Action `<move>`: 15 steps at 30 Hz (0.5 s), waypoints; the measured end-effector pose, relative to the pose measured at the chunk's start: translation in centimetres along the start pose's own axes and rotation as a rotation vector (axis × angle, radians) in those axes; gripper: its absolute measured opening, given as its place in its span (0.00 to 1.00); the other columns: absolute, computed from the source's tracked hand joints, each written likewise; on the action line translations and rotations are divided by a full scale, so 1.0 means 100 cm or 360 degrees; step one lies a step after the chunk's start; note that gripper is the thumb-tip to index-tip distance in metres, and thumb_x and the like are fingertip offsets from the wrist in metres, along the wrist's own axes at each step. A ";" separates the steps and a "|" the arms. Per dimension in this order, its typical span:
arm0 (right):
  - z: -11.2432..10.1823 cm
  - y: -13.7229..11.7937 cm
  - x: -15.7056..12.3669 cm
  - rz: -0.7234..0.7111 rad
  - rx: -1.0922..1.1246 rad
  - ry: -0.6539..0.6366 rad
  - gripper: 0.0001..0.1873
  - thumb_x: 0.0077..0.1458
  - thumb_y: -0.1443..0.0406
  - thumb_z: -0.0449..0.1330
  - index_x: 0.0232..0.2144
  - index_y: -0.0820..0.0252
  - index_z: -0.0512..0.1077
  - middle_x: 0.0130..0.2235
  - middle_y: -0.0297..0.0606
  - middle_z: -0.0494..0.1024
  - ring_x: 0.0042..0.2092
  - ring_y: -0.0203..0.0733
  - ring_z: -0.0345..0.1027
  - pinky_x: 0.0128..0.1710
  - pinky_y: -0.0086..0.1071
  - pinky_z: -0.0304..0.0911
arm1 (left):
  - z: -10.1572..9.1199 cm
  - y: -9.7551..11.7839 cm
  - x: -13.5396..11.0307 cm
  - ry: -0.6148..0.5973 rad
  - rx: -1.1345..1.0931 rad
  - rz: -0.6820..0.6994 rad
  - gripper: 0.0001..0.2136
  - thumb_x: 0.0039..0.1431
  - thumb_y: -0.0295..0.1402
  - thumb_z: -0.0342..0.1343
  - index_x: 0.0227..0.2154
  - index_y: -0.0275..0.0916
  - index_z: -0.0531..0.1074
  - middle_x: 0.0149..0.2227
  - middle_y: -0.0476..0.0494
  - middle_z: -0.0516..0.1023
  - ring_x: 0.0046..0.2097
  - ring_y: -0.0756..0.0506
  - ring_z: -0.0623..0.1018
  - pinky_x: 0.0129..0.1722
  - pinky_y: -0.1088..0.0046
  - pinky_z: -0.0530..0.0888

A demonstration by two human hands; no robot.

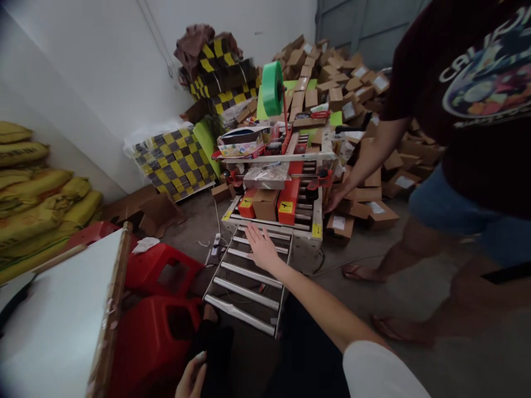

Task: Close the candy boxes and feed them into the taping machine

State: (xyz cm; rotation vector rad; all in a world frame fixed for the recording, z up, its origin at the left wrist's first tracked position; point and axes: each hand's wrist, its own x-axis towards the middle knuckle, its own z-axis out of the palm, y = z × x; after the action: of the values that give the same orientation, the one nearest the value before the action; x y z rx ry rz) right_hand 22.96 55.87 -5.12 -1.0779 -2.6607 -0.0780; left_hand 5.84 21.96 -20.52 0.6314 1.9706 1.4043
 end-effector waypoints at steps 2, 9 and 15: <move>0.011 -0.013 -0.027 -0.0008 -0.0006 0.0023 0.48 0.50 0.59 0.64 0.64 0.73 0.45 0.66 0.49 0.37 0.67 0.52 0.32 0.65 0.50 0.37 | 0.006 0.010 -0.003 -0.0087 0.0018 -0.0019 0.31 0.35 0.58 0.60 0.37 0.37 0.75 0.42 0.37 0.79 0.46 0.38 0.78 0.46 0.66 0.76; 0.009 -0.009 -0.066 -0.0014 -0.0065 0.0035 0.49 0.48 0.60 0.66 0.63 0.74 0.46 0.66 0.51 0.40 0.67 0.53 0.35 0.65 0.48 0.39 | 0.046 0.041 -0.013 -0.0252 0.0074 0.0149 0.26 0.44 0.53 0.58 0.38 0.36 0.74 0.43 0.35 0.78 0.47 0.37 0.77 0.49 0.59 0.74; -0.018 -0.011 -0.087 0.0010 0.0036 0.0026 0.40 0.50 0.62 0.65 0.61 0.72 0.54 0.64 0.55 0.51 0.65 0.57 0.42 0.63 0.51 0.40 | 0.058 0.039 -0.031 -0.0382 0.0095 0.0211 0.21 0.47 0.50 0.57 0.37 0.37 0.75 0.42 0.37 0.79 0.46 0.39 0.77 0.50 0.60 0.74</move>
State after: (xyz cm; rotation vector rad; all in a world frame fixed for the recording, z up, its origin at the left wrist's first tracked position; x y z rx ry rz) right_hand 28.58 48.89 -5.64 -1.0739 -2.6373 -0.0550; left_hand 12.30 24.78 -17.46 0.9277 1.8127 1.2836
